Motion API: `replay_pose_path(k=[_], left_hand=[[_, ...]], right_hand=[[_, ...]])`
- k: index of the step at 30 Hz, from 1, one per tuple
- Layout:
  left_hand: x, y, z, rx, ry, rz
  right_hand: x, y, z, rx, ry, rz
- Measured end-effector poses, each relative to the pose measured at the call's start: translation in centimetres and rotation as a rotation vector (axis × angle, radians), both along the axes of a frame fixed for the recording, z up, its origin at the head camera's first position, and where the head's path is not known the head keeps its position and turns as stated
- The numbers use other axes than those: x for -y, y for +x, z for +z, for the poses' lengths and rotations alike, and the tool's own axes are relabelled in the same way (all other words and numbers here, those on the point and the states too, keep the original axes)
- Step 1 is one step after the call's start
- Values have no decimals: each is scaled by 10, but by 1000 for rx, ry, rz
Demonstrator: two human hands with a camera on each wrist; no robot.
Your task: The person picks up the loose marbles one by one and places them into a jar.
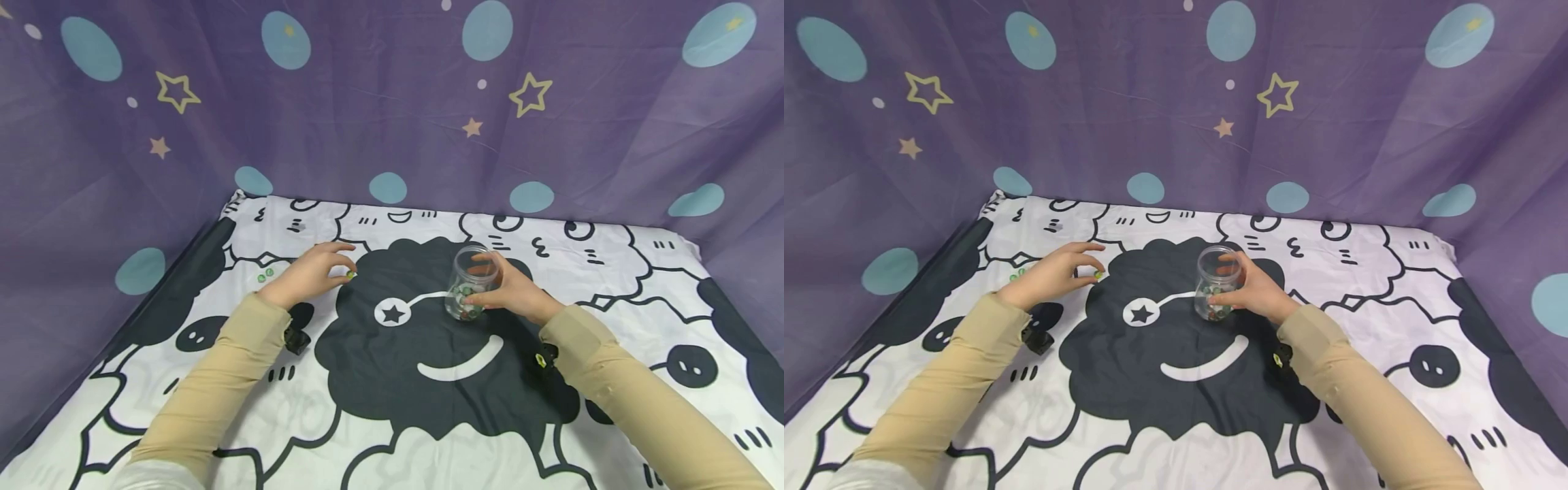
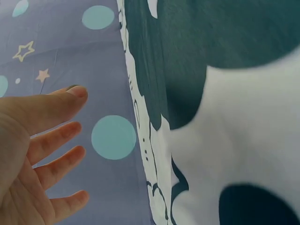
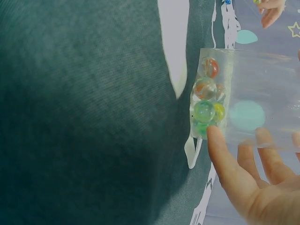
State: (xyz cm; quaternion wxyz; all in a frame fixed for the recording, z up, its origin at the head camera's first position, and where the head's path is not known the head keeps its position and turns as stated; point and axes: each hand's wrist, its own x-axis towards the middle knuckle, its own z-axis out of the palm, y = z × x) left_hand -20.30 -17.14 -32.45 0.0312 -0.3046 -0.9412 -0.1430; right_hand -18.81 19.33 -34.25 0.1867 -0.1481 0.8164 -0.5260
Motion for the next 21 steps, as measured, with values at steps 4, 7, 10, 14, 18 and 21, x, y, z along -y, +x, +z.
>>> replay_pose_path(k=[4, 7, 10, 14, 18, 21], left_hand=[[-7, 0, 1, 36, 16, 7], [-13, -1, 1, 50, 27, 1], [-19, -1, 3, 39, 38, -15], [-27, 0, 7, 13, 56, -37], [-34, 1, 9, 12, 85, -45], [-40, 2, 11, 11, 102, -50]], right_hand=[[0, 0, -1, -1, 1, -2], [0, 1, -1, -1, -4, -3], [0, 1, -1, -2, -8, -4], [0, 1, -1, -4, -5, -3], [0, 1, 0, -6, -2, 0], [0, 1, 0, -5, -1, 1]])
